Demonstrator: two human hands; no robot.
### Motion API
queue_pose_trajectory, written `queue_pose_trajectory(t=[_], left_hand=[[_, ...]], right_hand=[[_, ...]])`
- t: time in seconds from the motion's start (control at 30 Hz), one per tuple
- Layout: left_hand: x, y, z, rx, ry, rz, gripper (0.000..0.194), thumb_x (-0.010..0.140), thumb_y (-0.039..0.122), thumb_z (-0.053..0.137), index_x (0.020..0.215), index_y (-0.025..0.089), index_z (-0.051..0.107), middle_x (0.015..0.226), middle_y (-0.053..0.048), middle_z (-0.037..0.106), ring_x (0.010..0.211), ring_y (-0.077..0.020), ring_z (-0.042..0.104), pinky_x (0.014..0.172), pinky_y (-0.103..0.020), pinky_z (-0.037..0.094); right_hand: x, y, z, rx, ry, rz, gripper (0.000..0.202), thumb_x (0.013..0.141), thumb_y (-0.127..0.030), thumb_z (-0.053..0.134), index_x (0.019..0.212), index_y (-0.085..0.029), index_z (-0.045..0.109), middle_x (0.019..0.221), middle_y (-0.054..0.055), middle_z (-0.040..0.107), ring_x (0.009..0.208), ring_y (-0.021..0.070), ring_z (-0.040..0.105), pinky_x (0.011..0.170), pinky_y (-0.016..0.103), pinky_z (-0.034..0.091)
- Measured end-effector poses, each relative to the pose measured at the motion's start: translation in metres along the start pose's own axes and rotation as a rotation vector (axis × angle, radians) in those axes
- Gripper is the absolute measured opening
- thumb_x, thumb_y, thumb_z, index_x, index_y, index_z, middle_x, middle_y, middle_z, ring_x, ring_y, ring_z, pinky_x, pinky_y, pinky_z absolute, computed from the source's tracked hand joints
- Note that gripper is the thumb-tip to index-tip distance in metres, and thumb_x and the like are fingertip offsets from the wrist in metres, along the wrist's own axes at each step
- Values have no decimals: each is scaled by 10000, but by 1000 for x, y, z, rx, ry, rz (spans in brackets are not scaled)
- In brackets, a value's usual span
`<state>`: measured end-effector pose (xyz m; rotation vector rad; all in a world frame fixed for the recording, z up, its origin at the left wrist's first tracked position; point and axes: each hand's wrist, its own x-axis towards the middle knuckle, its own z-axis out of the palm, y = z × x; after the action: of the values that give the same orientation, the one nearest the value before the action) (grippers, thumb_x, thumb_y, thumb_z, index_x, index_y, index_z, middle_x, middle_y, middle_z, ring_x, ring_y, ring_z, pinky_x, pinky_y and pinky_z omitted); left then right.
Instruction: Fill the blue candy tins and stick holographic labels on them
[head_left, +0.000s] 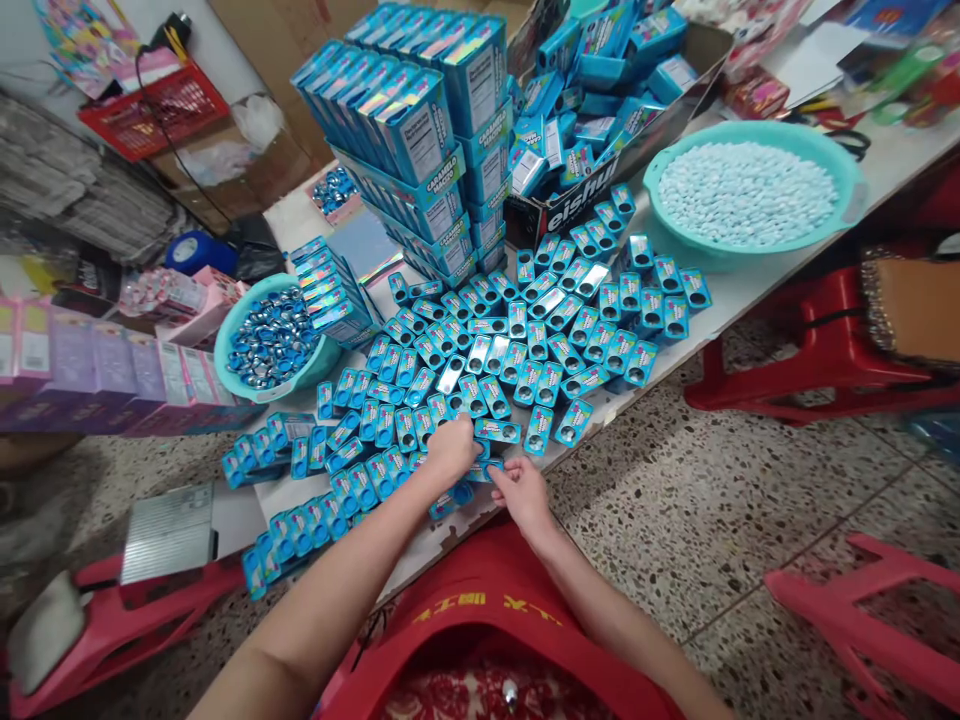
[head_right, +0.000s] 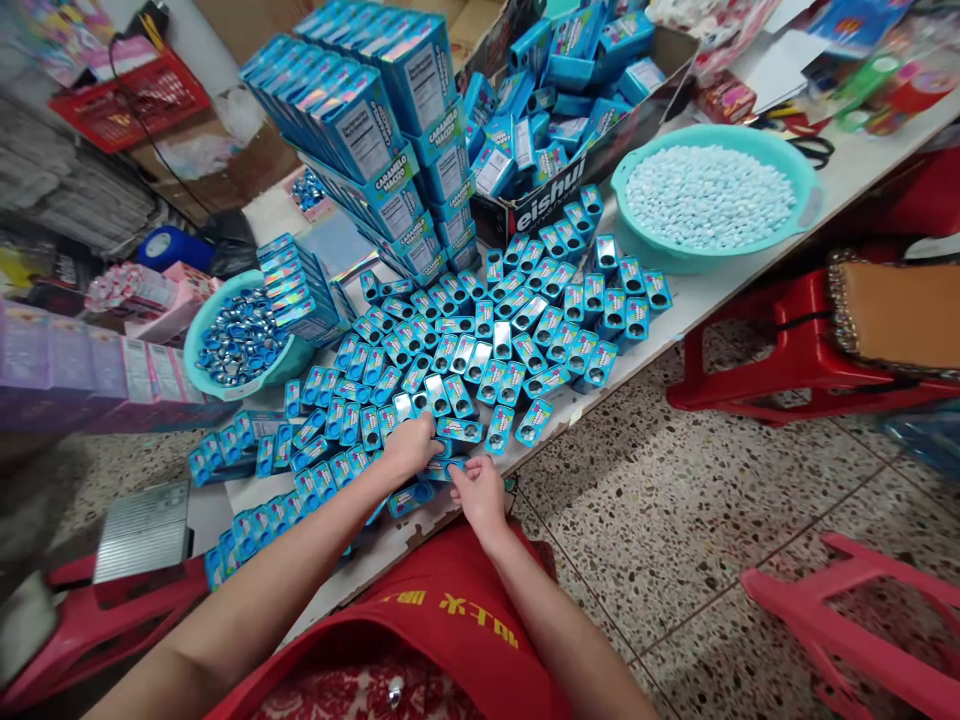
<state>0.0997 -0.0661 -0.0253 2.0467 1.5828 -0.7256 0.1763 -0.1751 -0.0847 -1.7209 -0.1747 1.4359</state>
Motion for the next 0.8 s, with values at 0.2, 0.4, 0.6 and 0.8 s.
queue_pose_trajectory(t=[0.2,0.4,0.6,0.8], left_hand=[[9,15,-9,96,-45,-19,263,748,170,552,1002,109,575,979,-165,664,945,-288,631,714,-329,486],[2,12,3,4,-29,-23,322,736,201,581,1052,141,571,944,-140,680,899,-270,643,680,-301,468],[4,-101,-29,-362,351,-52,225,850,384,461,916,219,599,819,-15,674,766,-166,624,648,-235,416],[67,-288,-104,-169,609,-454,257,816,262,516,1021,119,574,1058,-134,612,1005,-260,561,818,-312,406]], right_hand=[[8,3,7,53,-59,18,416,519,-424,709,736,-233,409,454,-129,408,415,171,586,386,268,460],[10,7,11,6,-73,-13,423,510,-440,704,729,-224,413,422,-133,410,382,160,565,402,275,475],[5,4,15,3,-89,12,502,459,-471,742,746,-230,408,453,-133,425,448,192,618,452,295,505],[-2,-3,11,-54,-53,54,555,395,-489,784,739,-217,444,486,-103,487,476,173,608,492,290,509]])
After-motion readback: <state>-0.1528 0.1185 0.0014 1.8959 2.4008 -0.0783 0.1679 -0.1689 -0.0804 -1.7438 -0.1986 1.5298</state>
